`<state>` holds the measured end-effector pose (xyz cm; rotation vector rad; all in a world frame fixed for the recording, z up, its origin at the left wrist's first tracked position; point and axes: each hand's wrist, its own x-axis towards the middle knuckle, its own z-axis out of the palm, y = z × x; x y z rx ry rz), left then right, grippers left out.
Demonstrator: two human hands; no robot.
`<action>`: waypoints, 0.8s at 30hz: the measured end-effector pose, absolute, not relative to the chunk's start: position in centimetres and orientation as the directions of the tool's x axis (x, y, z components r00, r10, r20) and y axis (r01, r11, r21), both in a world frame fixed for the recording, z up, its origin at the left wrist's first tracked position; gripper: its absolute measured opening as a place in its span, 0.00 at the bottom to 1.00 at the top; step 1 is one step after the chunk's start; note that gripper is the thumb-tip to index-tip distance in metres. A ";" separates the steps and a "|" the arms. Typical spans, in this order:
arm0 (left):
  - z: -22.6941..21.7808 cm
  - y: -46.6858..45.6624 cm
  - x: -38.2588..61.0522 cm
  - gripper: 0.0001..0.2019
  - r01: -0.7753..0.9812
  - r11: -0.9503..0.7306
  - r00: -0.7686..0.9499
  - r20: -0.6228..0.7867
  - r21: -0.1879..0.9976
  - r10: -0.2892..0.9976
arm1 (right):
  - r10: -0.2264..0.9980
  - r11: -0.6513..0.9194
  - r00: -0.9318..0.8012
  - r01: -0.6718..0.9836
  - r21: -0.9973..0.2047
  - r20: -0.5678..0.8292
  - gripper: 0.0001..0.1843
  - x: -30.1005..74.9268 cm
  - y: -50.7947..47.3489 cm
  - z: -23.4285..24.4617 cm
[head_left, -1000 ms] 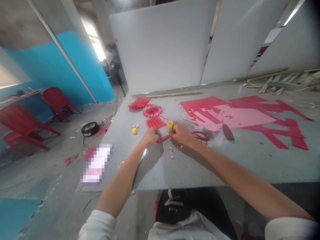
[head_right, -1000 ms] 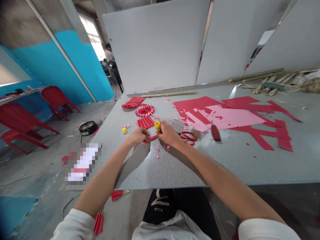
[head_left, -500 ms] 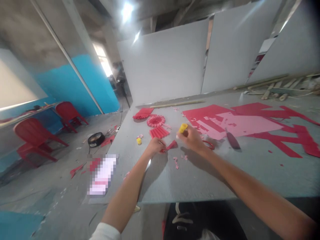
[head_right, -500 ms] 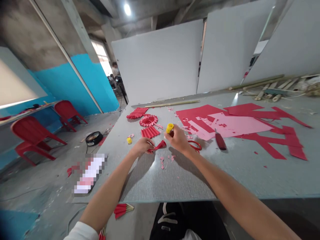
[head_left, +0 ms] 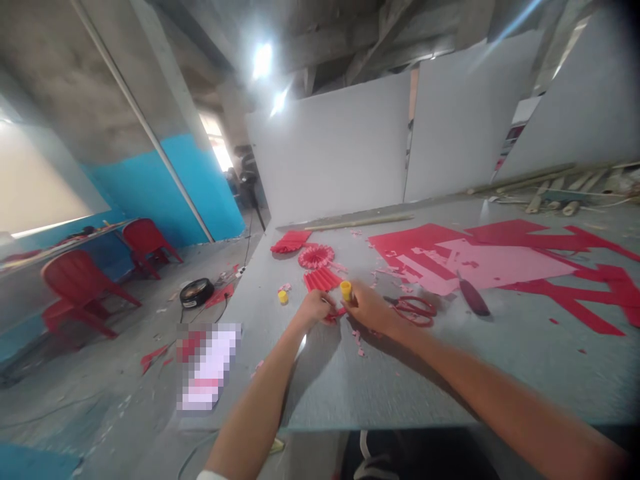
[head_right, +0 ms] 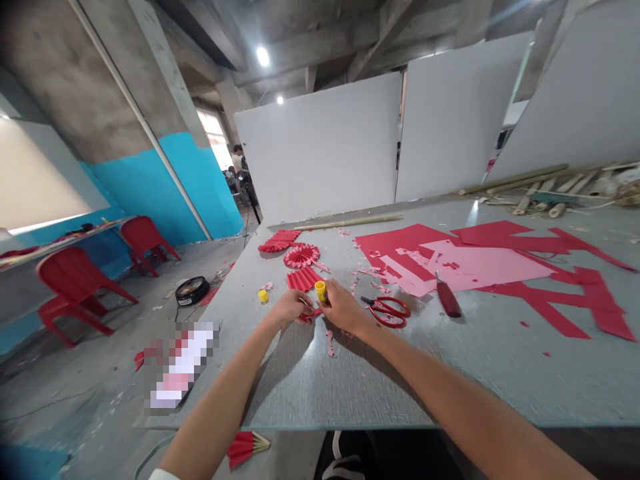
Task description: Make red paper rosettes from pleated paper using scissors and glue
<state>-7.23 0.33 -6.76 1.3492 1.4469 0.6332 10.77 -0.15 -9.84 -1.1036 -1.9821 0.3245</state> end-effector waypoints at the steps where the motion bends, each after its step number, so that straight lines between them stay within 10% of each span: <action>1: -6.7 0.3 -7.2 0.08 0.403 0.232 0.144 -0.312 0.885 0.939 | 0.803 0.573 -0.270 0.595 -0.564 0.532 0.05 10.8 -0.1 -9.8; 18: -6.1 -0.2 -7.1 0.06 0.414 0.212 0.155 -0.298 0.885 0.942 | 0.793 0.385 0.167 0.607 -0.695 0.585 0.09 14.6 0.6 -7.6; 24: -6.1 -0.2 -7.0 0.08 0.402 0.223 0.159 -0.307 0.888 0.938 | 0.845 0.516 -0.151 0.483 -0.708 0.513 0.09 11.3 -1.1 -8.1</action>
